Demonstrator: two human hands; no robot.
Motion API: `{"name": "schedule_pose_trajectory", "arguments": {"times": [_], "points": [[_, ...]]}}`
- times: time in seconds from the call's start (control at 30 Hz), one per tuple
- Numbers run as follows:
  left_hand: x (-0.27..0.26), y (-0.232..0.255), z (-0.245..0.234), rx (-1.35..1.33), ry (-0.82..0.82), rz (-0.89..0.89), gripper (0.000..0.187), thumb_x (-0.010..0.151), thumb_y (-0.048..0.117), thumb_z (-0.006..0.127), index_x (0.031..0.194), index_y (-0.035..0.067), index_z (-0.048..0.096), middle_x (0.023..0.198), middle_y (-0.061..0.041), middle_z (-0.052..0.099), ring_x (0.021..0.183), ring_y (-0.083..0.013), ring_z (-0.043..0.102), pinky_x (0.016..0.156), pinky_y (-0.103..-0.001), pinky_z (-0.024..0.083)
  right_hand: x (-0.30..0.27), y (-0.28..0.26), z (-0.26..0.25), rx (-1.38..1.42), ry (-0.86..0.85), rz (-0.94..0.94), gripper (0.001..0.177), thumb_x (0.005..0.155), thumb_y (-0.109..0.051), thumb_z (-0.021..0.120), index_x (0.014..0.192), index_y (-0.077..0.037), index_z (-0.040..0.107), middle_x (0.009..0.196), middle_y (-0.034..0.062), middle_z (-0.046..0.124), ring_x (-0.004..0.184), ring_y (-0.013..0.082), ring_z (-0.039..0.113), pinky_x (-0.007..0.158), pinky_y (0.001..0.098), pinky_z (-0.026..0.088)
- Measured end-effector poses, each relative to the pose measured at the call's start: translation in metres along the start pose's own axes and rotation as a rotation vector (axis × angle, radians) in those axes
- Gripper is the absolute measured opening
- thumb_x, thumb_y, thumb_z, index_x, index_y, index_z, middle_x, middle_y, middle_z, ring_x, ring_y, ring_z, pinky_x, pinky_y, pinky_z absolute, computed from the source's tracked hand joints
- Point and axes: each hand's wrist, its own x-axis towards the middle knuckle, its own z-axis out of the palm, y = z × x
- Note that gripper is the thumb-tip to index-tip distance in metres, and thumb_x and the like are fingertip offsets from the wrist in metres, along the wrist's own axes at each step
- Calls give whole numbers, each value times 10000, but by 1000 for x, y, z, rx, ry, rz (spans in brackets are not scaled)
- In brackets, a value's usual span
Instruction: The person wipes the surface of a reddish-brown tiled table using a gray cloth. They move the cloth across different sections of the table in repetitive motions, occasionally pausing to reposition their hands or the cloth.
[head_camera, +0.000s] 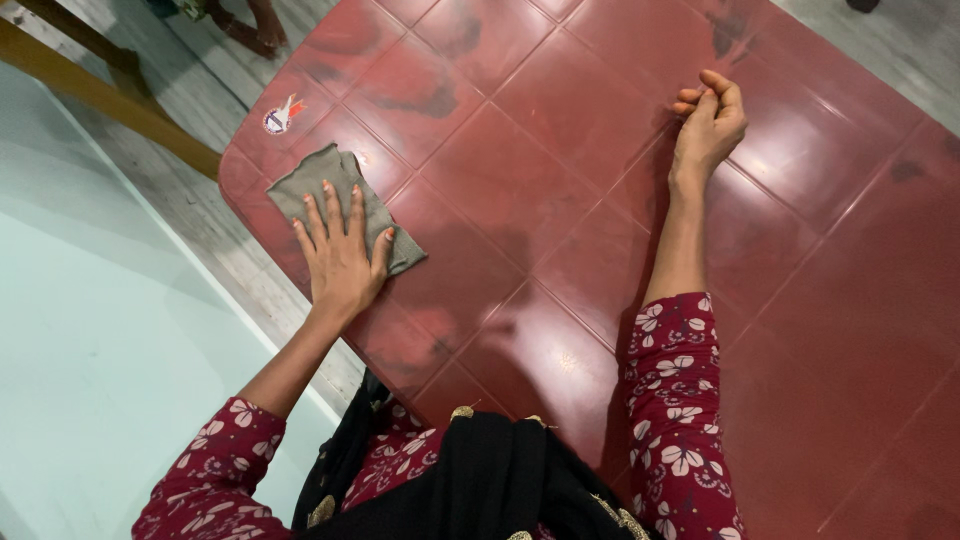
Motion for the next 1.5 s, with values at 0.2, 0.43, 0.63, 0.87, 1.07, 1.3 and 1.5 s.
{"name": "schedule_pose_trajectory", "arguments": {"times": [0.2,0.43,0.63,0.87,1.07,1.3,1.5], "points": [[1,1,1,25,6,-1,746,1045,514,480,1628,72,336,1693,-281,149,1547,-525,94,1212,-692,63,-12,2,-9,29,-78,-49,260,1072,-19,486,1156,-34,732,901,37,746,759,78,719,716,237,635],[0,1,2,26,17,8,739,1038,514,495,1623,88,346,1696,-265,152,1548,-523,105,1218,-689,71,-16,10,-21,-33,-47,-166,254,1055,34,509,1118,-5,752,944,46,763,798,95,734,744,238,636],[3,3,8,23,34,45,732,1045,513,492,1620,82,351,1691,-270,159,1546,-527,111,1219,-685,74,-24,0,-34,-395,49,-145,238,1017,-2,533,1084,-53,756,1101,107,762,991,208,739,891,358,598],[5,2,10,-26,49,48,729,1024,511,502,1604,93,357,1674,-264,172,1535,-517,108,1200,-681,70,-43,-3,-38,-983,-255,-278,542,1133,-353,415,1602,-85,462,1680,299,224,1537,531,87,1239,629,21],[-2,-2,11,-37,77,113,694,1035,498,506,1605,122,384,1678,-260,215,1539,-513,148,1218,-674,95,-50,-23,-33,-1121,-335,-121,733,1072,-622,240,1636,-157,292,1695,243,118,1558,457,33,1238,586,-12],[-9,-3,7,-53,82,155,680,1018,486,543,1592,142,417,1674,-237,243,1535,-493,181,1220,-666,116,-64,-36,-36,-1132,-330,-106,733,1075,-620,277,1649,-166,296,1713,222,137,1576,433,47,1254,594,-6],[-20,-13,1,-114,115,233,655,998,469,595,1568,176,463,1682,-182,279,1541,-464,219,1219,-659,156,-72,-37,-41,-1139,-330,-85,733,1072,-616,250,1645,-160,286,1707,214,133,1576,403,41,1252,586,-5]]}}
